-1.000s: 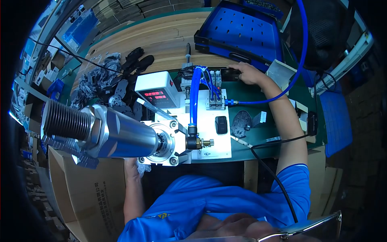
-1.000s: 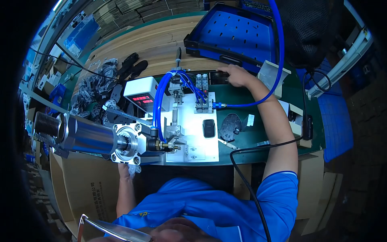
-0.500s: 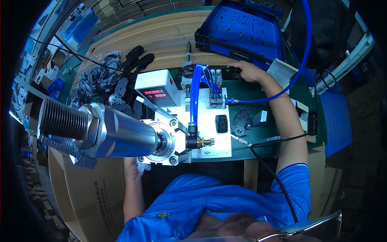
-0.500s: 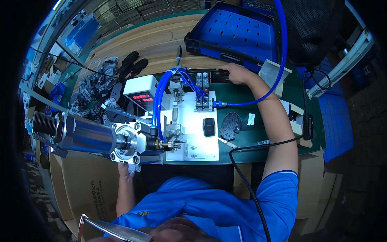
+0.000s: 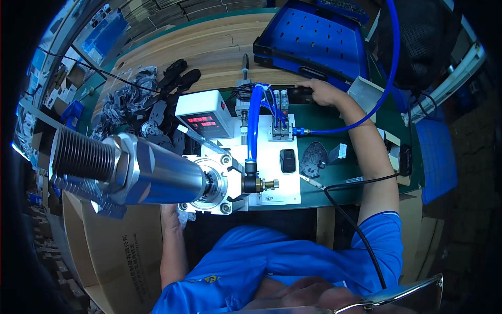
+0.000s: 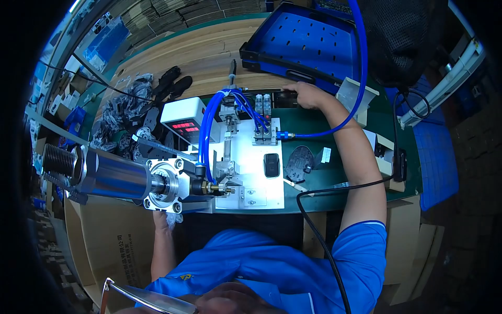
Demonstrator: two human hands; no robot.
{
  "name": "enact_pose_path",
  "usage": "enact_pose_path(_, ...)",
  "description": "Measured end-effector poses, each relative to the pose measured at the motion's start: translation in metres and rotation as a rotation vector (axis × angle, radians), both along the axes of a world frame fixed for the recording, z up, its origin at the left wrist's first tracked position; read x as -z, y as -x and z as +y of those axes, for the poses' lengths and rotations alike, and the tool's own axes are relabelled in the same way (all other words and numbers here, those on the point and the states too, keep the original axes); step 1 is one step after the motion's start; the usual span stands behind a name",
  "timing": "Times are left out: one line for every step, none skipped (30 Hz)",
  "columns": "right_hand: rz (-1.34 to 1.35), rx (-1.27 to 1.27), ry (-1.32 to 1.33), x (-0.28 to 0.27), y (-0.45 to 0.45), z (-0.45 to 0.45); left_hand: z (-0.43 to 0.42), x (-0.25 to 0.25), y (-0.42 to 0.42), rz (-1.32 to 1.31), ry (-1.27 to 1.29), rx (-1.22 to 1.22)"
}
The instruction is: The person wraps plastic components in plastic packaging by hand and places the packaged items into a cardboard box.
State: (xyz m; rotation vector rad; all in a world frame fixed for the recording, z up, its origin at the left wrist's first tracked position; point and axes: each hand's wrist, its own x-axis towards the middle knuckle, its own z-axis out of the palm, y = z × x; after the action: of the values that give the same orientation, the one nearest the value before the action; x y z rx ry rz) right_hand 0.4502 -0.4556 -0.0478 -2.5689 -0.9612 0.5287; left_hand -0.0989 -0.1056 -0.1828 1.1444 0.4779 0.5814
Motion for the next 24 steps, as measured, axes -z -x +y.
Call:
enact_pose_path(0.003,-0.001,0.006,0.000,0.000,0.000,0.000,-0.001,-0.001,-0.003,-0.012,-0.006)
enact_pose_path(0.002,-0.001,0.006,0.002,-0.002,0.000,0.000,0.000,0.000,-0.003,-0.012,-0.006)
enact_pose_path(-0.008,-0.009,-0.006,0.003,-0.003,-0.001,0.001,0.001,0.001,-0.004,-0.001,-0.002)
enact_pose_path(-0.019,-0.016,-0.018,0.004,-0.004,-0.001,0.001,0.003,0.002,-0.005,0.010,0.002)
enact_pose_path(-0.031,-0.025,-0.031,0.006,-0.005,-0.002,0.002,0.004,0.003,-0.006,0.021,0.005)
enact_pose_path(-0.043,-0.033,-0.045,0.007,-0.007,-0.002,0.003,0.005,0.003,-0.008,0.031,0.008)
enact_pose_path(-0.045,-0.034,-0.047,0.008,-0.008,-0.003,0.002,0.003,0.002,-0.011,0.029,0.008)
enact_pose_path(-0.037,-0.037,-0.063,0.009,-0.010,-0.003,0.000,0.001,0.001,-0.011,0.031,0.000)
enact_pose_path(-0.027,-0.040,-0.079,0.011,-0.012,-0.004,-0.002,-0.001,-0.001,-0.011,0.033,-0.008)
enact_pose_path(-0.017,-0.042,-0.095,0.012,-0.014,-0.005,-0.003,-0.004,-0.002,-0.010,0.035,-0.014)
enact_pose_path(-0.006,-0.045,-0.111,0.014,-0.016,-0.006,-0.004,-0.006,-0.004,-0.009,0.038,-0.021)
enact_pose_path(-0.007,-0.044,-0.112,0.014,-0.016,-0.006,-0.003,-0.006,-0.005,-0.010,0.037,-0.020)
enact_pose_path(-0.020,-0.045,-0.117,0.014,-0.016,-0.006,-0.003,-0.006,-0.005,-0.007,0.029,-0.022)
enact_pose_path(-0.032,-0.047,-0.123,0.015,-0.014,-0.006,-0.003,-0.005,-0.005,-0.003,0.021,-0.023)
enact_pose_path(-0.043,-0.048,-0.128,0.015,-0.013,-0.006,-0.003,-0.005,-0.005,0.001,0.013,-0.024)
enact_pose_path(-0.054,-0.049,-0.133,0.016,-0.013,-0.006,-0.003,-0.005,-0.004,0.005,0.005,-0.026)
enact_pose_path(-0.054,-0.048,-0.133,0.016,-0.013,-0.007,-0.002,-0.004,-0.004,0.005,0.005,-0.025)
enact_pose_path(-0.033,-0.051,-0.137,0.016,-0.014,-0.007,-0.001,-0.002,-0.003,0.016,0.008,-0.043)
enact_pose_path(-0.012,-0.055,-0.141,0.015,-0.016,-0.006,-0.001,0.000,-0.003,0.027,0.012,-0.062)
enact_pose_path(0.010,-0.058,-0.145,0.015,-0.016,-0.006,0.000,0.001,-0.002,0.038,0.015,-0.080)
enact_pose_path(0.032,-0.062,-0.149,0.015,-0.017,-0.005,0.001,0.002,-0.001,0.049,0.019,-0.099)
enact_pose_path(0.032,-0.062,-0.149,0.012,-0.015,-0.005,-0.002,-0.003,-0.003,0.050,0.019,-0.100)
enact_pose_path(0.072,-0.043,-0.135,0.009,-0.015,-0.005,-0.006,-0.008,-0.005,0.060,0.043,-0.114)
enact_pose_path(0.110,-0.025,-0.121,0.004,-0.013,-0.004,-0.013,-0.017,-0.008,0.069,0.068,-0.128)
